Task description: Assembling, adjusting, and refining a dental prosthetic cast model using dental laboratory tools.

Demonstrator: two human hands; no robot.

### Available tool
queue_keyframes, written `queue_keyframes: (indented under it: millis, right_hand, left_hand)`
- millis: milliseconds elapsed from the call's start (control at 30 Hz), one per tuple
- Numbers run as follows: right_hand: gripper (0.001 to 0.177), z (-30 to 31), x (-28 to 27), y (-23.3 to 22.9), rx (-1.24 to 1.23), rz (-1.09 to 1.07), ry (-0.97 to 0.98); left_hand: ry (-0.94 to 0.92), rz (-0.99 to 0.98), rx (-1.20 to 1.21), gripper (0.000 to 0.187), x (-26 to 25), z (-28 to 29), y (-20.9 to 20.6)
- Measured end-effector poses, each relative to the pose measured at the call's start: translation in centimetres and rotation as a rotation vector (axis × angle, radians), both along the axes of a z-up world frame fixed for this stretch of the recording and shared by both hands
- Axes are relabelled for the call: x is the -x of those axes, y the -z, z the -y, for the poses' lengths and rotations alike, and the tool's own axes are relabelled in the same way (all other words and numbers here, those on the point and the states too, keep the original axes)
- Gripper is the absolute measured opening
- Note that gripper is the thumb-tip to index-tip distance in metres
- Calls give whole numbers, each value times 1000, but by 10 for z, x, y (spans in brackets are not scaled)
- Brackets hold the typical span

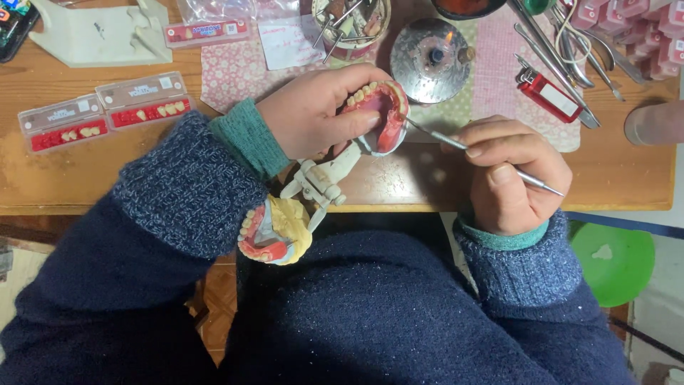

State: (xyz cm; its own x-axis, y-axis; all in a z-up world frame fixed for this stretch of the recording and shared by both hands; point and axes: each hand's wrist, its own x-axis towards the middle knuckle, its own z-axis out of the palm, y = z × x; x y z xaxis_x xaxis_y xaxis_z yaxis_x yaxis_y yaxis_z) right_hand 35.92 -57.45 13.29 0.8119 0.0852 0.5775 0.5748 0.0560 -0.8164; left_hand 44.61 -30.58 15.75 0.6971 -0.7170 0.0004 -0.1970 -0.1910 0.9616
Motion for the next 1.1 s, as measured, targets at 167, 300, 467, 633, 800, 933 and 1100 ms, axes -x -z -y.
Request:
queue_keyframes:
  millis: [167, 300, 467, 633, 800, 933, 1100]
  right_hand:
    - [28, -1, 1, -7, 104, 1, 39]
    - [27, -2, 0, -15, 142, 35, 36]
    - [27, -1, 1, -13, 210, 50, 45]
    - [20, 17, -7, 0, -118, 32, 84]
    - [15, 26, -27, -31, -126, -96, 156]
    - [17, 32, -33, -35, -35, -151, 174]
    - [17, 30, -33, -38, -7, -188, 183]
  left_hand:
    - [-1, -14, 0, 33, 1, 1, 1]
    - [1, -34, 10, 33, -1, 0, 4]
    - [13, -16, 22, 34, -2, -1, 6]
    - [0, -3, -41, 37, -1, 0, -1]
    - [9, -50, -28, 37, -1, 0, 1]
    - [17, -125, 11, 36, -2, -1, 5]
    - [-2, -140, -24, 37, -2, 1, 2]
